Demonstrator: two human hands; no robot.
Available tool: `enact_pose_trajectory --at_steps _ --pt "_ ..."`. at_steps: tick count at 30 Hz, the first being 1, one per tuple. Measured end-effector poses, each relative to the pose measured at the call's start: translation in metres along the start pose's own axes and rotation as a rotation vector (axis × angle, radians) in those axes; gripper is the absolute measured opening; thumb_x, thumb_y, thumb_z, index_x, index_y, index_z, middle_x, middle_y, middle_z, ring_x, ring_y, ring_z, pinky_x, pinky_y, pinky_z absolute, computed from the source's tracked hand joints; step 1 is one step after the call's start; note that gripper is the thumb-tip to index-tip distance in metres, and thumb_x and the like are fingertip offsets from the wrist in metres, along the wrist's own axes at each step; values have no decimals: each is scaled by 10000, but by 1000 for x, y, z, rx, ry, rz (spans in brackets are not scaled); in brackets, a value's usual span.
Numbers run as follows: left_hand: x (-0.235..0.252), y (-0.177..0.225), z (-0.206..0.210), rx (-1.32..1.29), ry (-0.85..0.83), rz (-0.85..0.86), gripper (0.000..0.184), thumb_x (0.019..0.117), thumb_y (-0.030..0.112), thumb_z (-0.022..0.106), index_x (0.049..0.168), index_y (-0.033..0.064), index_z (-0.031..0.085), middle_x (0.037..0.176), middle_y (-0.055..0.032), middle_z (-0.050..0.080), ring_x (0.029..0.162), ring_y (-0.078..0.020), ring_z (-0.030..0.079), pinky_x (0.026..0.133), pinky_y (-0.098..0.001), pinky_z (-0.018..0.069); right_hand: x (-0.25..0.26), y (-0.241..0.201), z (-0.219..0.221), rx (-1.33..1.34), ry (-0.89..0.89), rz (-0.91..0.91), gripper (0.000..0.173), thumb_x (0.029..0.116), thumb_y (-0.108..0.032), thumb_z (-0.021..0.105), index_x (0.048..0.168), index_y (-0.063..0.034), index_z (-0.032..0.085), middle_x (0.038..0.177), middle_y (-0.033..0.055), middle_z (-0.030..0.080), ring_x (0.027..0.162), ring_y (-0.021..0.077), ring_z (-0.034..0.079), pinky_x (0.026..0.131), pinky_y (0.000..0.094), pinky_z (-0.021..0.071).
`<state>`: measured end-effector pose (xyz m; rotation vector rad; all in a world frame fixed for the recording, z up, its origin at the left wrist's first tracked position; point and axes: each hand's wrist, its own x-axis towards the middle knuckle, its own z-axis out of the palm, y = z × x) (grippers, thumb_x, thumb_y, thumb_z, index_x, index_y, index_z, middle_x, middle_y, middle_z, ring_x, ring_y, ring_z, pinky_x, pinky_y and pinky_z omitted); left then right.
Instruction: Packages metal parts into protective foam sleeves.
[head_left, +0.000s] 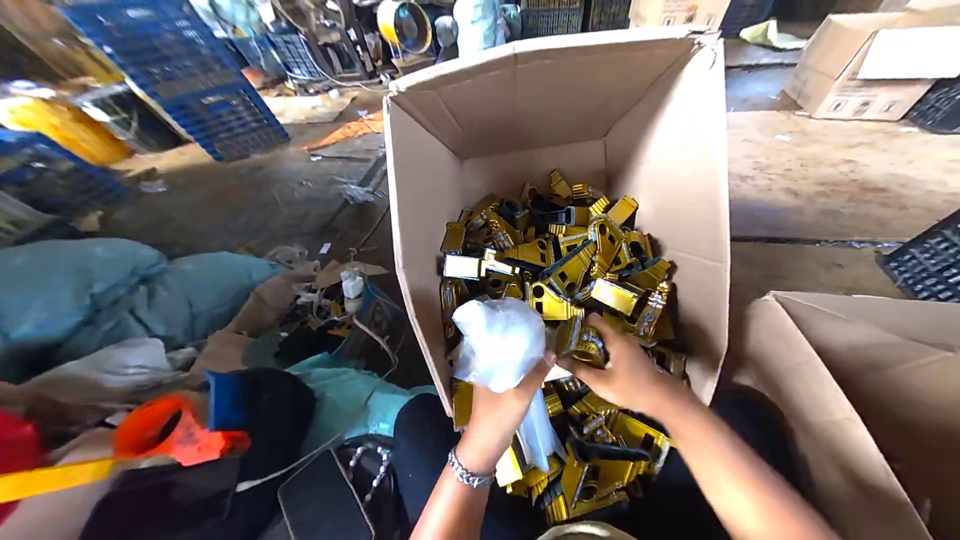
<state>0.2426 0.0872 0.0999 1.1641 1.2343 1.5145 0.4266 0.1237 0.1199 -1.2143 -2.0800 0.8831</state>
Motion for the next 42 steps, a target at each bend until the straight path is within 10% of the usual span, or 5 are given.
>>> enact_pose_trajectory --at_steps 8,22,28,33,42 --pt "5 -8 1 627 -17 600 516 755 369 754 958 -104 712 950 -202 738 976 -253 708 935 -389 537 1 -2 45 194 114 98 683 836 -106 741 1402 158 463 1323 335 580 1230 376 594 1067 446 463" --pt "-30 -15 -21 47 -206 139 363 869 143 749 1152 -50 630 994 -9 721 921 -39 682 855 -252 580 -10 44 42 849 495 58 285 816 -30 738 1082 -16 635 1001 61 715 893 114 697 802 292 609" --pt "-7 -18 -29 38 -3 -45 342 862 36 708 1168 -69 598 976 -34 729 898 -64 704 851 -271 603 -19 56 3 1350 358 -160 604 936 -715 462 1151 -213 722 1046 -47 754 835 66 706 660 246 575" --pt "-18 -32 -8 220 -174 123 586 741 114 860 1207 -121 592 1112 -95 713 1073 -69 671 987 -262 549 -2 12 27 796 114 117 118 950 -28 633 1052 0 686 927 -21 707 839 39 672 797 242 584" --pt "-6 -28 -57 498 -10 143 364 785 93 780 1074 -99 670 937 -113 732 881 -116 711 839 -309 589 -33 19 36 845 -200 201 99 996 -46 575 1012 -19 668 882 -14 737 658 67 689 649 264 618"
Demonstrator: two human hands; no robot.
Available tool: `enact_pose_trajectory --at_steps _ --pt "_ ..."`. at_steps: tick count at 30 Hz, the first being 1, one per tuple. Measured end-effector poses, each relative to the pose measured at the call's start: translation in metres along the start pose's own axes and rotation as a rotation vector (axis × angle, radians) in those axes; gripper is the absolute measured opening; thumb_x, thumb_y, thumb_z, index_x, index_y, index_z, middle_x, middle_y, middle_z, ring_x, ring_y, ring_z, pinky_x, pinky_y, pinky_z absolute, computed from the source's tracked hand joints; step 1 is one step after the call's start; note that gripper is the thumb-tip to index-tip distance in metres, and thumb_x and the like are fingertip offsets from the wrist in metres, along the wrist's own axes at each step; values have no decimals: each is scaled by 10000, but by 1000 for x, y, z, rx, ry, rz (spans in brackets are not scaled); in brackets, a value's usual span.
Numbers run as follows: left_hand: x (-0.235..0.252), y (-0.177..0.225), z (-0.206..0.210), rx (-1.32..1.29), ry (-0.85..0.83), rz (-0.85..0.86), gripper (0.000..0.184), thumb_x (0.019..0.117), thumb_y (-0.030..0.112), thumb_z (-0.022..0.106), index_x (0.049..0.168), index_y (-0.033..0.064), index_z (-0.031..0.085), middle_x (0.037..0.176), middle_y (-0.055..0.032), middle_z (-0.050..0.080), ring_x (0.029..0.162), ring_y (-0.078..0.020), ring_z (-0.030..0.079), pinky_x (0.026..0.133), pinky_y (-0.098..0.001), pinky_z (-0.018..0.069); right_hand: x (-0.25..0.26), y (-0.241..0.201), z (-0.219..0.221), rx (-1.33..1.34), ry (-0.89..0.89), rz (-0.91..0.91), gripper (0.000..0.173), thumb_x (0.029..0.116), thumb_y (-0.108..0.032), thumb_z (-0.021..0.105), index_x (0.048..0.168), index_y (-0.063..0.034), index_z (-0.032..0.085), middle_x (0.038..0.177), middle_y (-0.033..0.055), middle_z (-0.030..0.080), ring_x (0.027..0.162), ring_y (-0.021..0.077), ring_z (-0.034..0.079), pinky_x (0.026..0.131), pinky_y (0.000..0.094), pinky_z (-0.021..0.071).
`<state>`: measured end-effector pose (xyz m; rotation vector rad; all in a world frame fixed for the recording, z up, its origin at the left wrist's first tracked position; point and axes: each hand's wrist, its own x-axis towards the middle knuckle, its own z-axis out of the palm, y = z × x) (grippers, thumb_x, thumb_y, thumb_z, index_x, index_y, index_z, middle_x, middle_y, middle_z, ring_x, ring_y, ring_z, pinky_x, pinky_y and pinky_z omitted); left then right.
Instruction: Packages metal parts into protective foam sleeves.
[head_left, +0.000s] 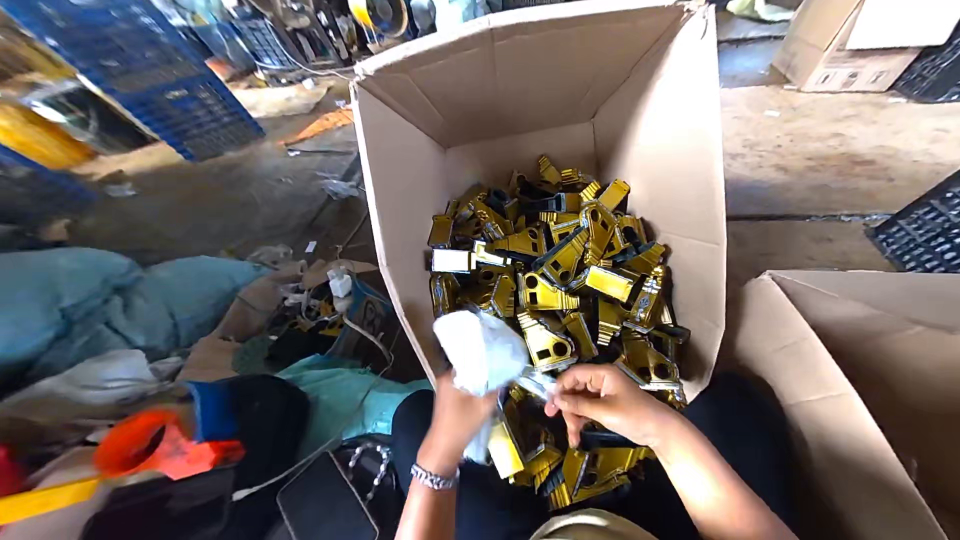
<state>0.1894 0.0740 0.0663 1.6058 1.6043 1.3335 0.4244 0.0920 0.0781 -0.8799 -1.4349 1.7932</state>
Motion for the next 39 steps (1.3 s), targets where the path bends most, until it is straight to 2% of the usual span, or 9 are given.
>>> enact_pose_trajectory --at_steps 2,4,9,17,20,25,30,34,39 --pt "9 -17 -8 174 260 64 411 737 60 779 1019 -207 645 931 -278 716 885 -296 729 839 -487 568 -3 1 3 89 -9 -18 114 929 29 628 962 -66 679 865 -20 767 599 50 683 574 233 601" --pt "9 -12 -6 2 263 2 466 797 90 788 1142 -159 599 1023 -132 708 954 -90 690 898 -287 575 6 -5 13 67 147 -9 114 898 -33 718 887 -76 612 740 -21 711 551 69 657 546 252 593" --pt "-4 0 10 -5 72 246 517 738 214 849 1030 -164 650 962 -156 736 953 -63 698 908 -234 553 31 -11 12 52 70 53 438 1039 -289 514 1334 34 511 1158 77 641 949 126 669 833 323 587" --pt "-11 -13 4 -82 -129 153 534 810 193 821 1178 -140 623 1114 -127 719 1089 -55 662 1010 -233 512 19 1 11 -124 127 156 199 1033 -179 602 874 -58 603 610 -59 563 475 32 562 481 205 526" --pt "-9 -8 -2 -129 -149 69 550 793 163 841 1202 -124 610 1119 -87 718 1081 -20 655 1005 -216 518 6 12 3 -25 -87 88 84 993 -71 604 1003 -15 666 808 -34 700 696 74 695 700 280 625" --pt "-1 -11 -8 16 -18 200 440 702 98 802 1021 -166 652 943 -142 736 932 -29 693 890 -200 540 8 9 8 55 76 148 97 980 -122 643 896 -100 600 648 -75 606 510 36 590 517 212 546" --pt "4 0 -2 43 23 243 460 684 111 814 1006 -175 651 929 -158 739 922 -42 701 884 -210 546 16 9 6 -23 -67 100 502 966 -218 643 1359 60 502 1222 114 626 1015 151 673 900 347 587" --pt "1 8 1 37 -53 255 446 674 120 823 983 -156 656 901 -124 739 900 0 693 876 -167 535 21 10 11 -183 37 91 137 1005 -123 593 954 -13 658 746 -44 622 622 11 603 623 200 550" --pt "4 -16 -7 292 204 176 411 717 180 782 908 -167 673 845 -264 717 820 -369 732 774 -555 562 4 8 14 28 -27 106 25 932 -60 682 925 -50 660 748 -51 696 626 48 671 622 235 597"
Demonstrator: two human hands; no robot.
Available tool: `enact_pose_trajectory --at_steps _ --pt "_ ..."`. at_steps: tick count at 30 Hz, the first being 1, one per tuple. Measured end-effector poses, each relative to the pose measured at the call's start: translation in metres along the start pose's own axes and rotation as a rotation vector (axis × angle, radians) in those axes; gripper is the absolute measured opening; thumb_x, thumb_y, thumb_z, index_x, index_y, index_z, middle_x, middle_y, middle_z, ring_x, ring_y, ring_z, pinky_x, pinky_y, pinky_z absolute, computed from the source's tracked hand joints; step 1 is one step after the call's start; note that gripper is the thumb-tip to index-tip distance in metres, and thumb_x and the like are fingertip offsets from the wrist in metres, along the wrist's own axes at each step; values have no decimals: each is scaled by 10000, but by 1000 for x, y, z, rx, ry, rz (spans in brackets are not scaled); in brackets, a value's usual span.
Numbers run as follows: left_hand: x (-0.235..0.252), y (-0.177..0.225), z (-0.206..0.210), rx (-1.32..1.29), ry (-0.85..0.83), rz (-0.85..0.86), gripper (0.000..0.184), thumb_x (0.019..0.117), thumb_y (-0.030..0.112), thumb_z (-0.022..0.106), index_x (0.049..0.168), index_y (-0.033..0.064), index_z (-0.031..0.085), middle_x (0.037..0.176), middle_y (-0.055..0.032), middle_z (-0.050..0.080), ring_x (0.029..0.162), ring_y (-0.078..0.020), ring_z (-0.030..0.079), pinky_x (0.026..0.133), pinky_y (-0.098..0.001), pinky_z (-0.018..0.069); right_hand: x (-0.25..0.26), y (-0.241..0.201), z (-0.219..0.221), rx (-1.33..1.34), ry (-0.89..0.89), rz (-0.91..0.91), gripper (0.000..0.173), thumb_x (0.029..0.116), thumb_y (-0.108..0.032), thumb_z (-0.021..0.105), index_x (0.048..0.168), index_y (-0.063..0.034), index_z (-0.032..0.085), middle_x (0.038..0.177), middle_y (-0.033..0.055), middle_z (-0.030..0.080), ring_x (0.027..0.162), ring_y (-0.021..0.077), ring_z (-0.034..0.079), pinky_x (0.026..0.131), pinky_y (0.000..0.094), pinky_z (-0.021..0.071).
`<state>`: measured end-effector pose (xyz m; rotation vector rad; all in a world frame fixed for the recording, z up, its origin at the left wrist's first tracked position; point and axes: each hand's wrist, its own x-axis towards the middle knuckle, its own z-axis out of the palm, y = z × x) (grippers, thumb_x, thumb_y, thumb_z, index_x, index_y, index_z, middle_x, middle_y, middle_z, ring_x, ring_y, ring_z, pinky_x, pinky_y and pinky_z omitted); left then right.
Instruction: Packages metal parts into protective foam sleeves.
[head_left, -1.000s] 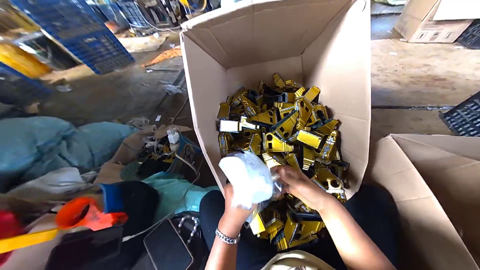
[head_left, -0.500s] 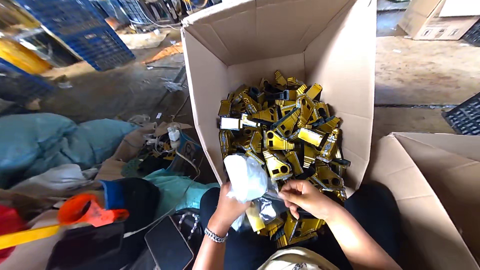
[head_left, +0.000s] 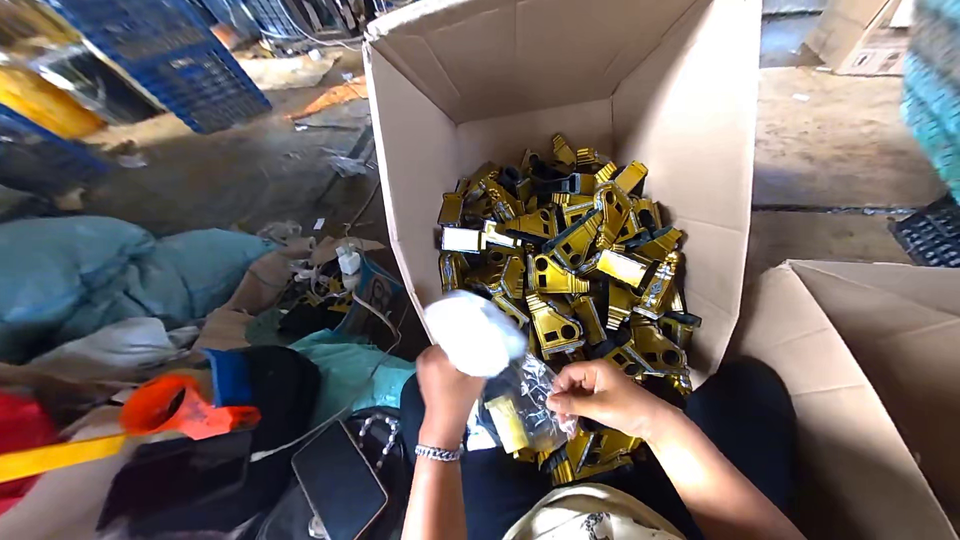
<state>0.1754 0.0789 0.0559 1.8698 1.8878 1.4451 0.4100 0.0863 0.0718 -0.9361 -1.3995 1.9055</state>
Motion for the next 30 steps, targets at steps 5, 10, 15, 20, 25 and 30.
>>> enact_pose_trajectory --at_steps 5,10,15,20,25,30 --pt "-22 50 -16 -836 -558 -382 318 721 111 854 1010 107 721 875 87 736 803 -6 686 763 -223 592 4 -5 18 -474 32 -364 275 732 -157 843 773 45 661 686 72 637 642 78 594 619 245 501" --pt "-24 5 -23 -559 -313 -172 410 739 103 848 1076 -26 654 954 9 726 912 -42 690 871 -269 591 25 -59 -32 -793 -64 -71 334 846 -222 827 954 49 663 846 133 660 731 181 638 692 345 555" --pt "-8 6 -13 -471 78 -278 396 803 59 774 1129 -97 614 989 -50 730 954 -81 699 898 -270 583 69 -16 -49 -1525 -131 292 465 999 -300 645 1381 -35 621 1682 267 119 1525 557 11 1146 791 -19" --pt "-5 15 -7 -527 150 -295 420 802 57 778 1143 -108 595 998 -54 714 962 -71 686 912 -256 572 46 -7 -51 -1257 133 70 393 987 -299 639 1253 -14 693 1642 224 291 1542 472 132 1198 719 42" --pt "2 17 7 -544 64 -280 480 789 75 802 1164 -124 577 1014 -75 711 967 -76 690 916 -255 576 14 -49 -64 -102 520 -394 748 806 -300 796 1381 5 428 1196 37 634 1073 102 654 927 301 583" --pt "5 46 26 -691 -22 -306 497 781 58 822 1184 -101 579 1025 -74 718 979 -100 695 935 -286 579 -12 -63 -33 -148 151 -159 745 867 -192 768 1469 -42 356 1209 104 664 906 214 736 716 389 661"
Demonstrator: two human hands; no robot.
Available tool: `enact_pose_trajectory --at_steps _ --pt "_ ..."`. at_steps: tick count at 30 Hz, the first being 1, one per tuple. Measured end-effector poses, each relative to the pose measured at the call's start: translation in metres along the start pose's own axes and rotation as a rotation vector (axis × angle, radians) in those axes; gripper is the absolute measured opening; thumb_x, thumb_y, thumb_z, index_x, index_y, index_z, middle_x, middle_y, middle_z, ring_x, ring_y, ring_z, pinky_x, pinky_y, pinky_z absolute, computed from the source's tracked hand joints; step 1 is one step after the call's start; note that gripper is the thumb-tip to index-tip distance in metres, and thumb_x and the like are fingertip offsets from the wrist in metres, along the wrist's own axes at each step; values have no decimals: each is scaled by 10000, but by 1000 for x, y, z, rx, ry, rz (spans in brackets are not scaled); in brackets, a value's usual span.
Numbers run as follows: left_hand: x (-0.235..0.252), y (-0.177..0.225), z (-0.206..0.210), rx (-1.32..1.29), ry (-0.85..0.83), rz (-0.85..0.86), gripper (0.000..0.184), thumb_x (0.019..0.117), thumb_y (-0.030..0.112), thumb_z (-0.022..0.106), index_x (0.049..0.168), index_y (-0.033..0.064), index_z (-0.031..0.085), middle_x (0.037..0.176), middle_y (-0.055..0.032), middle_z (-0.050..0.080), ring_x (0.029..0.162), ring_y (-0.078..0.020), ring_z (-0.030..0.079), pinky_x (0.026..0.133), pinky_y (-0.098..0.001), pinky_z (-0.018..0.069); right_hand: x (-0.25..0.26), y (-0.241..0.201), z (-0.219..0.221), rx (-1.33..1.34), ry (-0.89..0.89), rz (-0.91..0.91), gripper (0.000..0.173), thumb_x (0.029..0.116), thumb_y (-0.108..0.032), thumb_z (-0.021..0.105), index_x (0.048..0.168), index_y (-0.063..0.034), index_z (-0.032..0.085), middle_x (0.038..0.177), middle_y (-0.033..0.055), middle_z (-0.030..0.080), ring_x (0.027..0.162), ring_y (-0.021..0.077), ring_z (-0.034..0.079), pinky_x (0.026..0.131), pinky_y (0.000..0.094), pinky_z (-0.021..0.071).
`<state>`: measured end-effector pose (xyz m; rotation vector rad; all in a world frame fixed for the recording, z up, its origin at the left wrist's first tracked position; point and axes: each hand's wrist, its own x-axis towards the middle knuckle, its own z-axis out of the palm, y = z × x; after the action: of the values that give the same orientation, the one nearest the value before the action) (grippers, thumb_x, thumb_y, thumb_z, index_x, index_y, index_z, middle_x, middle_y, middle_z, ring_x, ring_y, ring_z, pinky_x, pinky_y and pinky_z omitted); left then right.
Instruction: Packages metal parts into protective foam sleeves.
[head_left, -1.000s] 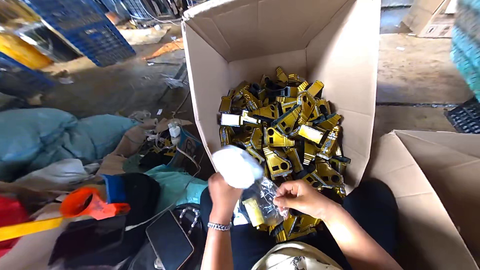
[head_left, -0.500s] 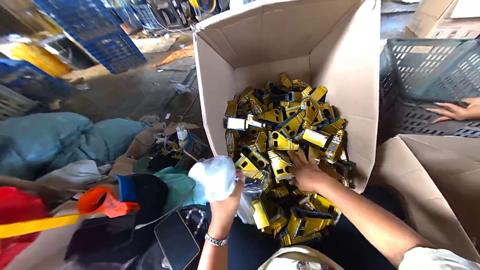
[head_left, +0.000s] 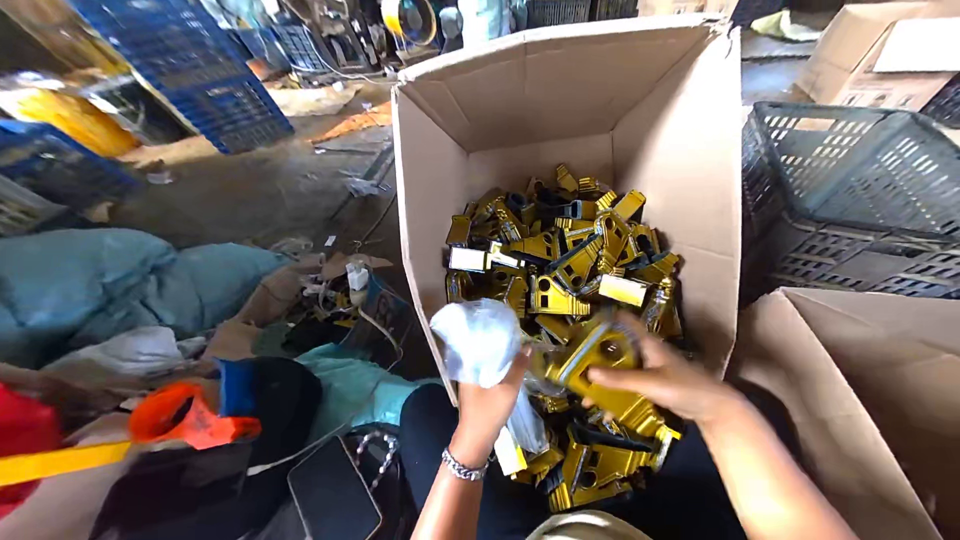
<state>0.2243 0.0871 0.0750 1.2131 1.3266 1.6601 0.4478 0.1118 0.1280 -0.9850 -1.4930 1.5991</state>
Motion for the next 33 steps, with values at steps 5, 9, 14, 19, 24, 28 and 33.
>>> enact_pose_trajectory --at_steps 5,9,14,19,24,28,33 --pt "-3 27 24 -130 -25 -193 417 800 -22 771 1170 -59 582 998 -57 715 960 -87 692 896 -270 585 22 38 44 -774 205 -169 427 829 -30 733 1227 90 634 1289 312 591 1099 404 657 923 512 563" --pt "-5 4 11 246 -173 116 370 786 78 794 1075 -113 662 996 -115 731 979 -87 699 930 -275 567 40 42 49 -867 1 77 688 947 -228 672 1476 89 367 1456 318 474 1202 419 619 1003 518 514" --pt "0 -15 7 554 -43 372 542 675 242 835 992 -166 671 936 -249 729 934 -312 731 883 -468 572 40 51 48 -262 74 81 845 809 -114 818 1518 36 383 1481 216 499 1362 236 502 1136 364 427" --pt "-29 11 2 145 -367 180 450 733 137 830 1045 -126 639 955 -51 728 943 31 662 881 -188 543 35 66 43 64 261 -42 569 826 -68 704 1353 55 531 1251 151 629 1097 127 625 941 301 540" --pt "-16 12 -12 -105 -301 -116 306 873 117 693 1134 -30 631 929 -2 739 812 -83 707 780 -281 612 3 83 -9 765 233 -476 303 843 -300 773 1122 -193 721 1038 -18 756 896 83 717 759 260 605" --pt "-9 8 -13 -20 -239 -207 328 859 50 697 1155 -60 609 943 -37 737 846 -93 717 817 -295 617 13 68 -16 546 11 -506 720 843 -711 618 1393 -248 573 1285 -53 687 1040 84 693 786 263 588" --pt "-18 -6 13 68 -265 21 489 765 46 829 1178 -112 621 1088 -86 718 1050 -76 673 967 -272 555 26 31 32 -43 153 -119 166 979 -68 616 1090 40 675 928 9 695 816 23 659 791 218 575"
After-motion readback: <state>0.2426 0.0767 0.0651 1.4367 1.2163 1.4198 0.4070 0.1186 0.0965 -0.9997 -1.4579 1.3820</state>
